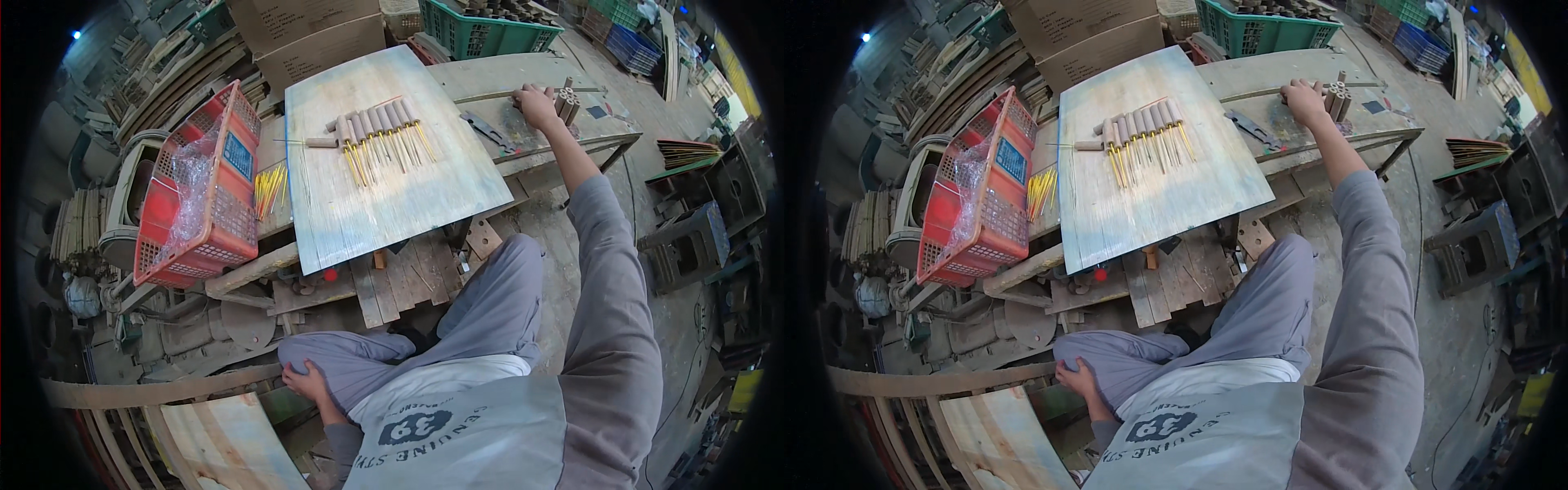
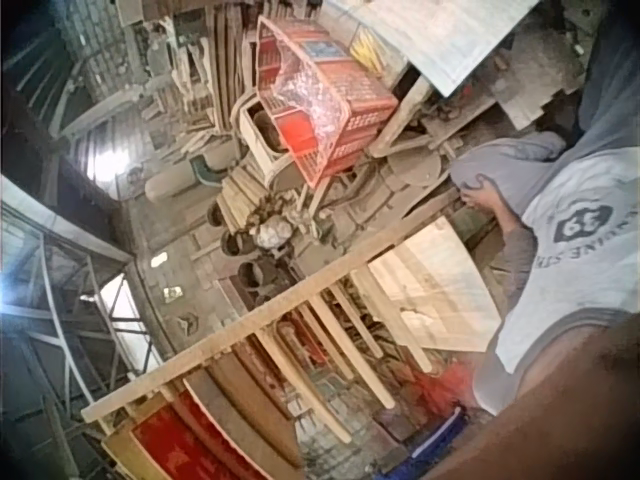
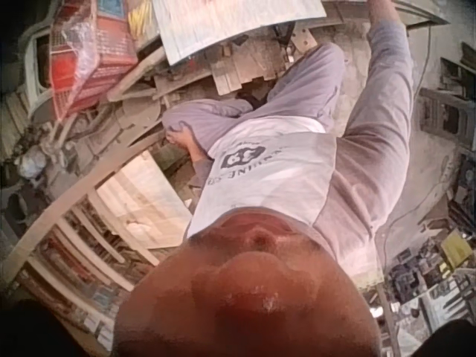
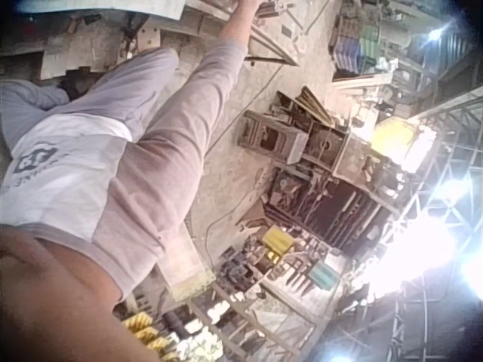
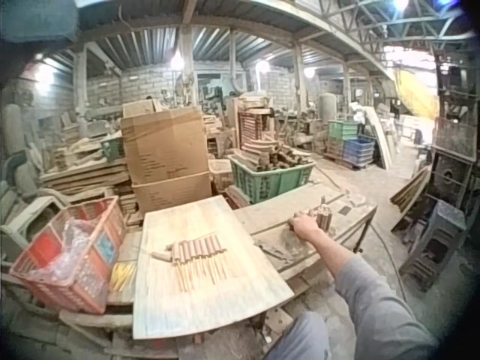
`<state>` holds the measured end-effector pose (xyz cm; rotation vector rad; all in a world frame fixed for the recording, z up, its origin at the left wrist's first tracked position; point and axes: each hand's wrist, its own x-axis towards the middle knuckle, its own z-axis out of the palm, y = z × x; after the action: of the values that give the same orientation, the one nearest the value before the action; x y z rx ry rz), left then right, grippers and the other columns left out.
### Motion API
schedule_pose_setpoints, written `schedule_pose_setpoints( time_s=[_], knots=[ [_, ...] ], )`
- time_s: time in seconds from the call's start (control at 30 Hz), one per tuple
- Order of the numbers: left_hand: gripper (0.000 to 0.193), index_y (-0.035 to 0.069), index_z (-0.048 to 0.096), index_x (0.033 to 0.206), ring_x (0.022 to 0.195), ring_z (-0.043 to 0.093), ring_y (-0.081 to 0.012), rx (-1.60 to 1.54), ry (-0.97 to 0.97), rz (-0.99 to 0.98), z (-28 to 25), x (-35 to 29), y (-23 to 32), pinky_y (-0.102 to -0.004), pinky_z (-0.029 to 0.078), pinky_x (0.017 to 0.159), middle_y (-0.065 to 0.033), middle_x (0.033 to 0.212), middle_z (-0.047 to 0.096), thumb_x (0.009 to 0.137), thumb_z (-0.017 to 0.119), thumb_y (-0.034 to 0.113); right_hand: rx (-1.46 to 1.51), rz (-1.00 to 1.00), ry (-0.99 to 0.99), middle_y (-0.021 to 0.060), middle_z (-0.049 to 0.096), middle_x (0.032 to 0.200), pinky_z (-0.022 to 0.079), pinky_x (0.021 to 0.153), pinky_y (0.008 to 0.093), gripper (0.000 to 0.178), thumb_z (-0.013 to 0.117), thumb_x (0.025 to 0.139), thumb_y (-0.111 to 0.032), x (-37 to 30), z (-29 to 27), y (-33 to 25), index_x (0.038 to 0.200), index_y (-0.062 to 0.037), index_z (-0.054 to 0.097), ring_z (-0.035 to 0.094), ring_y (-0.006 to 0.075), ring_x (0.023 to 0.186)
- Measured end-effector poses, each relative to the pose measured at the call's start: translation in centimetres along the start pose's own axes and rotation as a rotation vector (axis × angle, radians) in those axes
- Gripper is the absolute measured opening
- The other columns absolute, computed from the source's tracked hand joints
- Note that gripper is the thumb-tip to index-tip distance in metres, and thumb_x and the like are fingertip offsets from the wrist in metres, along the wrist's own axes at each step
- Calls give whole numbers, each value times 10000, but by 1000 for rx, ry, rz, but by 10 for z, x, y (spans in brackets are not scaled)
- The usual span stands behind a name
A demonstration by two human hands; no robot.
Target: The person inserts thin colored sticks into small cylindrical wooden pieces and then uses a chisel to trim the protruding ends flush with the cylinder. The person repeats this process for multiple items, placing the finished pieces on a nearby workbench.
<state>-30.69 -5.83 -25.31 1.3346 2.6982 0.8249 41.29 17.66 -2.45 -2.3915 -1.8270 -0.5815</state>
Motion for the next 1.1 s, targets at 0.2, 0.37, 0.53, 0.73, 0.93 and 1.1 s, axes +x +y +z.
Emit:
schedule_pose_setpoints(
  time_s=[0.2, 0.37, 0.53, 0.73, 0.93, 1.1],
  knots=[
    [447, 61, 532, 1138, 1113, 466, -373, -87, -1, -22, 10, -4, -45, -491, 378, 922, -153, 1177, 493, 750, 702, 202, 392, 88, -38, 44, 653, 998, 332, 947, 472, 234, 648, 813, -138, -5, -51, -40, 1047, -153, 648, 595, 195, 970],
    [300, 65, 584, 1043, 1094, 513, -318, -224, -151, 208, -32, -45, 70, -478, 304, 970, -123, 1150, 560, 774, 673, 163, 932, -123, 126, 39, 676, 936, 465, 794, 315, 272, 685, 795, -72, -28, -104, -80, 1061, -73, 629, 614, 151, 855],
    [243, 42, 620, 1015, 986, 598, -289, -601, -258, 640, -100, -44, 188, -426, 373, 937, -106, 1020, 649, 783, 666, 96, 1059, -386, 92, 46, 654, 869, 460, 795, 299, 252, 705, 771, -47, -69, -190, -172, 1011, -33, 628, 579, 139, 792],
    [355, -11, 555, 1140, 932, 616, -233, -1217, -399, 659, -147, -9, 284, -303, 493, 794, -143, 1017, 644, 813, 684, 40, 1487, -555, -250, 37, 642, 822, 459, 753, 276, 289, 725, 779, -92, -122, -223, -268, 1040, -4, 638, 559, 102, 767],
    [526, 17, 399, 1329, 736, 641, -163, -1598, -952, 128, -163, 29, 268, -248, 504, 619, -152, 945, 658, 875, 657, 85, 1513, -665, -732, 24, 646, 862, 480, 728, 241, 217, 668, 852, -102, -134, -213, -347, 1029, 19, 638, 590, 77, 789],
    [514, 90, 321, 1394, 788, 675, -251, -1657, -886, -52, -162, 26, 219, -312, 552, 646, -153, 915, 642, 942, 562, 135, 1137, -657, -265, 87, 674, 728, 491, 607, 275, 217, 655, 868, -210, -73, -152, -402, 903, 3, 675, 612, 125, 647]
  ],
)
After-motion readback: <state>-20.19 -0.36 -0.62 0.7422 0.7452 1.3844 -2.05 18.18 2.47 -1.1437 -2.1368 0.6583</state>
